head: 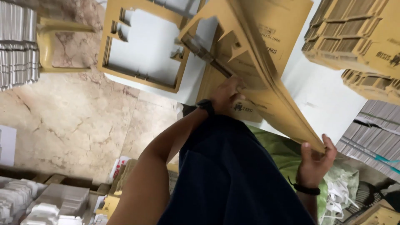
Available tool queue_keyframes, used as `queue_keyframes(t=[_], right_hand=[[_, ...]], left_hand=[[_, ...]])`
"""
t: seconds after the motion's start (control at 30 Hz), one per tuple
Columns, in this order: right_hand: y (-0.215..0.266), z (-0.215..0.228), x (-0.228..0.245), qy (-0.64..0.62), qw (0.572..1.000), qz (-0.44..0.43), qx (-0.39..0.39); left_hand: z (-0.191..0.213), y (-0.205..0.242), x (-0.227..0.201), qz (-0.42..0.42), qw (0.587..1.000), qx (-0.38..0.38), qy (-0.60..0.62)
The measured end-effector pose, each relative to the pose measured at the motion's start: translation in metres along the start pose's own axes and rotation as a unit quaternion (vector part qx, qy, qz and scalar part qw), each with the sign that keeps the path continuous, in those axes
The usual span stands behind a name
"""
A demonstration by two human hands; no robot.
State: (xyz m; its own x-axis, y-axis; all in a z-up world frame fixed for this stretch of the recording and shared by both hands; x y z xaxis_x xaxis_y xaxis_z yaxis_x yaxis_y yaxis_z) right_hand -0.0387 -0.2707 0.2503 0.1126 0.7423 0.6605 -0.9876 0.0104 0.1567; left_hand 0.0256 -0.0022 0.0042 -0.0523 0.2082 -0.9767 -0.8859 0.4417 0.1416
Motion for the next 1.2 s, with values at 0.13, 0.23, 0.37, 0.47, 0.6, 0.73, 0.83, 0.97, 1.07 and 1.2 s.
queue_keyframes(t=[0.13,0.23,0.37,0.47,0.6,0.73,0.83,0.97,1.07,1.2], right_hand=[[0.004,-0.024,0.000,-0.123,0.990,0.064,-0.021],[0.011,-0.026,-0.014,-0.159,0.977,0.142,-0.021],[0.007,-0.025,-0.016,-0.148,0.981,0.127,-0.020],[0.012,-0.010,-0.042,-0.022,0.994,0.097,-0.055],[0.010,0.022,-0.055,0.239,0.967,0.088,0.006],[-0.016,0.022,0.002,0.282,0.950,0.040,0.129],[-0.023,0.013,-0.021,0.356,0.925,0.032,0.134],[-0.031,0.001,-0.003,0.379,0.915,-0.022,0.140],[-0.035,0.004,0.026,0.325,0.926,-0.060,0.184],[-0.040,0.008,-0.001,0.380,0.908,-0.037,0.175]], left_hand=[[0.001,0.007,-0.014,-0.007,0.998,-0.026,0.053],[-0.009,0.007,-0.011,-0.081,0.992,-0.090,0.038],[0.003,-0.009,-0.013,-0.033,0.997,-0.008,0.067],[0.007,-0.009,-0.013,-0.041,0.997,-0.022,0.056],[0.009,-0.017,-0.007,-0.030,0.998,-0.039,0.028],[0.012,-0.022,-0.007,-0.033,0.999,-0.018,0.002],[0.004,-0.027,0.001,-0.044,0.998,-0.032,0.012],[-0.005,-0.035,0.018,-0.047,0.997,-0.049,-0.026],[-0.004,-0.042,0.021,-0.046,0.996,-0.047,-0.056],[0.001,-0.054,0.014,-0.026,0.997,-0.034,-0.062]])
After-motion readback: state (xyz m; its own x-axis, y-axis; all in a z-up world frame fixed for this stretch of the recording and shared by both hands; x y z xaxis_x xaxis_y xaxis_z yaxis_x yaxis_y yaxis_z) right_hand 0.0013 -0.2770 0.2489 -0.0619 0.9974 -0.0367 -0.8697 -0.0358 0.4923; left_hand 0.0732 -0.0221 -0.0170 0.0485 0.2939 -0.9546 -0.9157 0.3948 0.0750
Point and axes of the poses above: each hand's wrist, its own y-axis away from the middle knuckle, its own z-axis out of the back of the hand, x = y × z, the point moved 3 cm from there along -y, towards the middle knuckle, and after that the axes turned 14 degrees about x, right-handed, at the moved point
